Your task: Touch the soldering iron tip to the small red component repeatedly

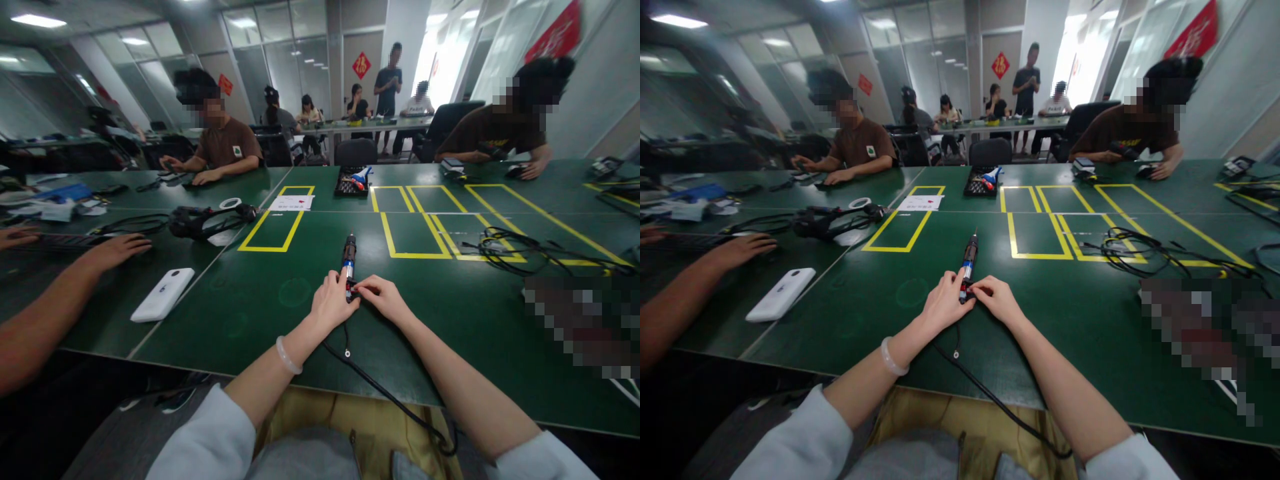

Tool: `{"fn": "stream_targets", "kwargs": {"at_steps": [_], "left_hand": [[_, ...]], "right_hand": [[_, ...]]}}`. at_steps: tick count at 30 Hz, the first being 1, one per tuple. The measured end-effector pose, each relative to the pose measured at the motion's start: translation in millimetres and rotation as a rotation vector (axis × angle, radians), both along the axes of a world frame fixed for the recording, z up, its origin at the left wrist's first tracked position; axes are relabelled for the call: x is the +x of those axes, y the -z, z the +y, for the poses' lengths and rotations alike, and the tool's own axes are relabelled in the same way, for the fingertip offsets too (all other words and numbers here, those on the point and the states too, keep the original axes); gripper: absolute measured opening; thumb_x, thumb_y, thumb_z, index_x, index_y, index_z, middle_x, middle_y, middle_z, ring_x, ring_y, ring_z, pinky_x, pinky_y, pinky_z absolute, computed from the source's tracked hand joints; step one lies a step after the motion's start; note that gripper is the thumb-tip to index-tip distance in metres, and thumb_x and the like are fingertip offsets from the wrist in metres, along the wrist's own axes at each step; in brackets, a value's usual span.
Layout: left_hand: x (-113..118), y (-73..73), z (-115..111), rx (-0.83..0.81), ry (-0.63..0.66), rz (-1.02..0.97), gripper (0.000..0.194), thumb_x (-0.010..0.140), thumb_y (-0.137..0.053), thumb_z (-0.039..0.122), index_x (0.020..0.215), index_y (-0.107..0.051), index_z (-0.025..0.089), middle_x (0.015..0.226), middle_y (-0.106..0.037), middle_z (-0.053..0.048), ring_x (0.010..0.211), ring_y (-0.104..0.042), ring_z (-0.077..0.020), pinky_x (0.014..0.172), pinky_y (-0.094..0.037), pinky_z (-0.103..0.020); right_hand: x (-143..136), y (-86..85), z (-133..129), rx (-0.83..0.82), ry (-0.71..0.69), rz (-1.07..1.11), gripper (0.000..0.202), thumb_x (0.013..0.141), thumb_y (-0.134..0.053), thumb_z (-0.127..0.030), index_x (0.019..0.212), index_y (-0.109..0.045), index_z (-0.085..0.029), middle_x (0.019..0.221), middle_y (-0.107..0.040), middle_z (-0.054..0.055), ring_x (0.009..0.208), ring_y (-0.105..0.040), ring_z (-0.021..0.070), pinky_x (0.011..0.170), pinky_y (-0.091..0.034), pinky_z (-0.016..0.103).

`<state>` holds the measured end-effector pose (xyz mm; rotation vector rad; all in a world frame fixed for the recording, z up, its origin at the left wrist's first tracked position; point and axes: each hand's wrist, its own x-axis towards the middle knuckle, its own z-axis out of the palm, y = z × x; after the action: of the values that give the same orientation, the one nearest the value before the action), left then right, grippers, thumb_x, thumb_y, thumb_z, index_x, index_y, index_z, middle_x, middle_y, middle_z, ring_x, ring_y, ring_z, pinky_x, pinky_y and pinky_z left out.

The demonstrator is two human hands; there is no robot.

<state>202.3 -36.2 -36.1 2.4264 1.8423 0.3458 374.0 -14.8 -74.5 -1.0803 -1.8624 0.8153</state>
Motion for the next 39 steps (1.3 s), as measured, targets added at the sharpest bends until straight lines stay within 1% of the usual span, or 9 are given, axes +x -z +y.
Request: {"fn": "stream_targets", "kwargs": {"at_steps": [4,9,12,15,19,26,32,36,39], "left_hand": [[5,-3.8,2,0.008,-0.056,0.029,0.069,0.083,-0.045,0.06,0.14,-0.032,0.022,0.11,-0.047,-0.011,0.099,-0.054,-0.0256,0.074,-0.046,-0.033],[2,-5.0,6,0.025,-0.071,0.073,0.067,0.085,-0.045,0.058,0.141,-0.031,0.024,0.111,-0.048,-0.011,0.101,-0.052,-0.0256,0.078,-0.044,-0.033],[-10,-4.1,7,0.057,-0.056,0.108,0.069,0.084,-0.047,0.057,0.142,-0.031,0.024,0.111,-0.049,-0.01,0.101,-0.051,-0.0253,0.08,-0.043,-0.034],[-30,-4.0,6,0.071,-0.051,0.161,0.071,0.083,-0.049,0.057,0.143,-0.032,0.024,0.11,-0.05,-0.01,0.099,-0.051,-0.0247,0.081,-0.042,-0.034],[-76,-6.1,4,0.059,-0.081,0.222,0.07,0.084,-0.046,0.057,0.144,-0.032,0.024,0.111,-0.051,-0.011,0.097,-0.052,-0.0246,0.081,-0.041,-0.034],[-189,-11.0,10,0.004,-0.222,0.315,0.071,0.087,-0.032,0.06,0.145,-0.033,0.019,0.12,-0.05,-0.016,0.103,-0.052,-0.0313,0.086,-0.04,-0.039],[-273,-12.5,22,-0.084,-0.362,0.327,0.075,0.085,-0.032,0.062,0.146,-0.031,0.018,0.127,-0.048,-0.018,0.11,-0.049,-0.0334,0.091,-0.037,-0.039],[-312,-14.5,32,-0.129,-0.388,0.306,0.078,0.083,-0.034,0.062,0.146,-0.032,0.015,0.126,-0.049,-0.02,0.11,-0.05,-0.0343,0.09,-0.039,-0.04],[-321,-18.6,32,-0.123,-0.392,0.313,0.077,0.083,-0.034,0.062,0.144,-0.034,0.016,0.125,-0.05,-0.02,0.109,-0.052,-0.035,0.089,-0.039,-0.041]], "right_hand": [[1,-1.8,-1,-0.073,0.038,0.065,0.022,0.088,-0.055,-0.033,0.093,-0.069,-0.019,0.088,-0.071,0.005,0.078,-0.064,0.019,0.074,-0.049,0.031],[1,0.1,-1,-0.143,0.004,0.15,0.023,0.087,-0.055,-0.037,0.096,-0.064,-0.018,0.087,-0.071,0.004,0.076,-0.065,0.0181,0.074,-0.051,0.031],[1,2.3,0,-0.158,-0.025,0.166,0.024,0.086,-0.056,-0.036,0.099,-0.063,-0.018,0.088,-0.071,0.004,0.078,-0.065,0.0175,0.074,-0.051,0.031],[3,4.8,2,-0.165,-0.042,0.17,0.024,0.086,-0.056,-0.035,0.102,-0.061,-0.018,0.088,-0.07,0.004,0.078,-0.064,0.0167,0.075,-0.051,0.03],[4,4.9,2,-0.172,-0.057,0.133,0.022,0.086,-0.055,-0.033,0.101,-0.061,-0.018,0.086,-0.069,0.004,0.077,-0.064,0.0165,0.074,-0.05,0.031],[3,0.0,-1,-0.159,-0.053,0.046,0.02,0.086,-0.054,-0.03,0.098,-0.064,-0.018,0.086,-0.07,0.003,0.077,-0.064,0.017,0.075,-0.049,0.031],[2,0.7,-1,-0.153,-0.061,0.01,0.019,0.086,-0.054,-0.029,0.095,-0.066,-0.018,0.083,-0.071,0.003,0.075,-0.064,0.0171,0.071,-0.048,0.029],[3,1.4,-1,-0.15,-0.063,0.01,0.019,0.086,-0.053,-0.029,0.096,-0.066,-0.017,0.084,-0.071,0.003,0.075,-0.064,0.0168,0.072,-0.047,0.029],[2,0.7,-2,-0.15,-0.066,0.012,0.019,0.087,-0.053,-0.029,0.096,-0.066,-0.018,0.084,-0.071,0.003,0.075,-0.064,0.0167,0.072,-0.047,0.029]]}}
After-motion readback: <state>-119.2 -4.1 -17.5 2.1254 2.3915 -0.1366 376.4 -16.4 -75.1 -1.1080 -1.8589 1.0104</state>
